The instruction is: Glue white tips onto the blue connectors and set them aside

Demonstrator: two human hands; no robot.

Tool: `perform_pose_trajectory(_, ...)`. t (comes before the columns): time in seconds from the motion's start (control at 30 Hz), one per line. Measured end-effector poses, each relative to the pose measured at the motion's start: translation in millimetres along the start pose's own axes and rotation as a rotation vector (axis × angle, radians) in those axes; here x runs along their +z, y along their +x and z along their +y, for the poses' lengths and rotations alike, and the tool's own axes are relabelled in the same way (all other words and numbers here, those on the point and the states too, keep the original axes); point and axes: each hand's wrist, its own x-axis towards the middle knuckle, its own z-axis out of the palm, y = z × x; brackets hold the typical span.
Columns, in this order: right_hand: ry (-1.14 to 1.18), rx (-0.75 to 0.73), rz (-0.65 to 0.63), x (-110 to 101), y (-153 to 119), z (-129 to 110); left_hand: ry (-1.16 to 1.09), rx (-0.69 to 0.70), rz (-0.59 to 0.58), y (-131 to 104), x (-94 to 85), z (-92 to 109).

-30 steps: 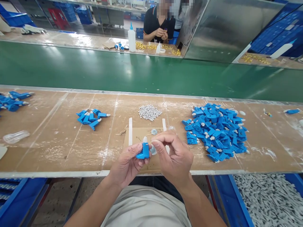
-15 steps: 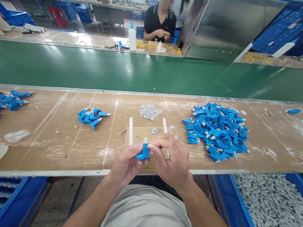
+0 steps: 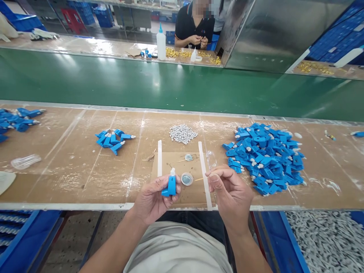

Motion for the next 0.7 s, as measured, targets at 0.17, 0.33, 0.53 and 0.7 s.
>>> perform_pose_trajectory(0.17,-0.156,0.052,-0.002,-5,-6,14,0.012,-0.003,0.007,1,-1.5,-1)
perform_pose_trajectory(0.33,-0.378,-0.013,-0.09,6,-3,27,-0.021,0.048,0.065,5,-13.2,1)
perform_pose_trajectory(0.53,-0.45,-0.015,-0.15,3,9,34,-0.099,0.055,0.168,5,-28.2,7)
perform_pose_trajectory(0.7,-0.654,-0.099,-0.251,2,65,40,-0.161,0.096,0.229,2,-31.9,8)
